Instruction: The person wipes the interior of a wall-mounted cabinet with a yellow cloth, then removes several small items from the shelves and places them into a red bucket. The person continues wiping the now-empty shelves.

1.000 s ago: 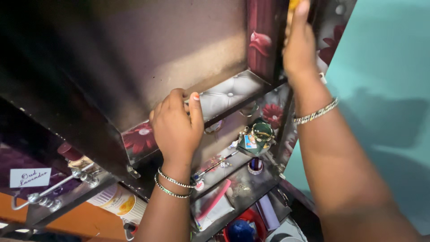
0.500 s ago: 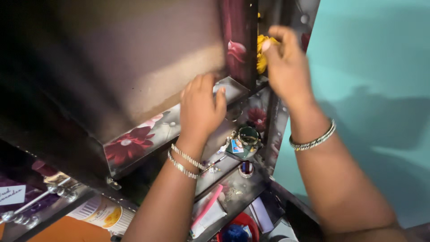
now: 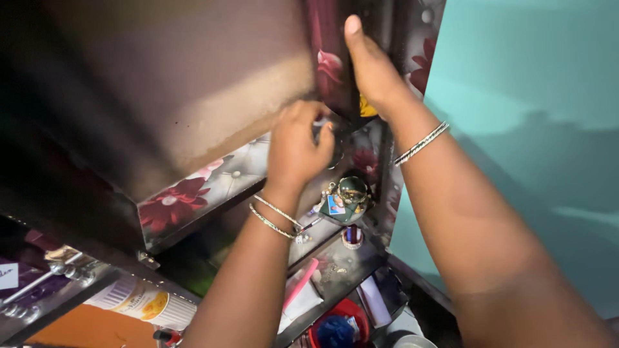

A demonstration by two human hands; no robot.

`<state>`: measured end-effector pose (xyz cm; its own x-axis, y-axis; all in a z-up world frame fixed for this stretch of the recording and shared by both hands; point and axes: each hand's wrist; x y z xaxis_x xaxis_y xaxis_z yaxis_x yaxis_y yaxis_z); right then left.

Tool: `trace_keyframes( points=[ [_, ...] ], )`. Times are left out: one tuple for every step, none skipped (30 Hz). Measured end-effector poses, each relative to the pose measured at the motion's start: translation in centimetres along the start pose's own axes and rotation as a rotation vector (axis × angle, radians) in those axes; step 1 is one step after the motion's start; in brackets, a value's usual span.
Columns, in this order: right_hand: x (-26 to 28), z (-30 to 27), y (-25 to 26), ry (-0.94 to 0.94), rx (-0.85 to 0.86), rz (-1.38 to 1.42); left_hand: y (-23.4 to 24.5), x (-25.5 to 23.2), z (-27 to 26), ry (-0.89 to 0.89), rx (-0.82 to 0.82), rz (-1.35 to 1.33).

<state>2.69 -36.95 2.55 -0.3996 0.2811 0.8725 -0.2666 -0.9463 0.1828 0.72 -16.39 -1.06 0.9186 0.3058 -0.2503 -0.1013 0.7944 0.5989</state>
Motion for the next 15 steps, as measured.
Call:
trace_keyframes(
  points=[
    [-0.1,-0.4,0.0,-0.048,-0.029,-0.073,-0.9,-0.4,-0.3,0.003,-0.006,-0.058],
    [-0.1,-0.8,0.0,-0.026,-0.011,-0.165,-2.1,-0.9,-0.8,0.029,-0.032,-0.120],
    [-0.3,-1.4,-0.2,-0.005,0.008,-0.256,-3.6,-1.5,-1.6,0.055,-0.058,-0.182],
    [-0.5,-1.9,-0.2,0.021,0.026,-0.350,-5.2,-2.1,-2.1,0.079,-0.088,-0.244],
    [-0.7,-2.6,-0.2,0.108,0.013,-0.420,-6.8,-2.5,-2.4,0.218,-0.076,-0.460],
    [-1.2,-3.4,-0.3,0.191,0.000,-0.490,-8.5,-2.9,-2.7,0.359,-0.060,-0.678],
    [-1.6,-4.2,-0.4,0.275,-0.011,-0.561,-9.7,-2.9,-2.8,0.500,-0.041,-0.896],
    [-2.0,-5.0,-0.6,0.249,-0.047,-0.624,-10.6,-2.7,-2.7,0.564,-0.094,-1.045],
    [-2.4,-5.8,-0.9,0.223,-0.083,-0.687,-11.3,-2.4,-2.5,0.627,-0.147,-1.195],
    [-2.7,-6.3,-1.2,0.198,-0.120,-0.746,-11.8,-2.3,-2.4,0.689,-0.202,-1.340],
    [-2.8,-6.6,-1.5,0.217,-0.153,-0.792,-12.4,-2.6,-2.4,0.709,-0.258,-1.365],
    [-2.9,-6.8,-1.9,0.235,-0.190,-0.836,-12.7,-2.8,-2.3,0.727,-0.311,-1.389],
    [-2.8,-6.9,-2.2,0.254,-0.227,-0.880,-12.7,-2.8,-2.2,0.745,-0.366,-1.411],
    [-2.7,-7.1,-2.4,0.263,-0.244,-0.878,-12.7,-2.9,-2.1,0.768,-0.349,-1.491],
    [-2.5,-7.3,-2.6,0.273,-0.261,-0.876,-12.6,-3.0,-2.1,0.791,-0.331,-1.571]
  ],
)
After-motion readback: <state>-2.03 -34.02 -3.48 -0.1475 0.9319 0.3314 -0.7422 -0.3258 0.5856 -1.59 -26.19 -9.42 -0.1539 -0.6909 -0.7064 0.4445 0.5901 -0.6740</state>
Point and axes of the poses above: each hand's wrist, its own z-axis towards the middle knuckle, its own y-axis out of the back of the hand, x = y × z, and after that the axes turned 8 degrees about x, right-handed
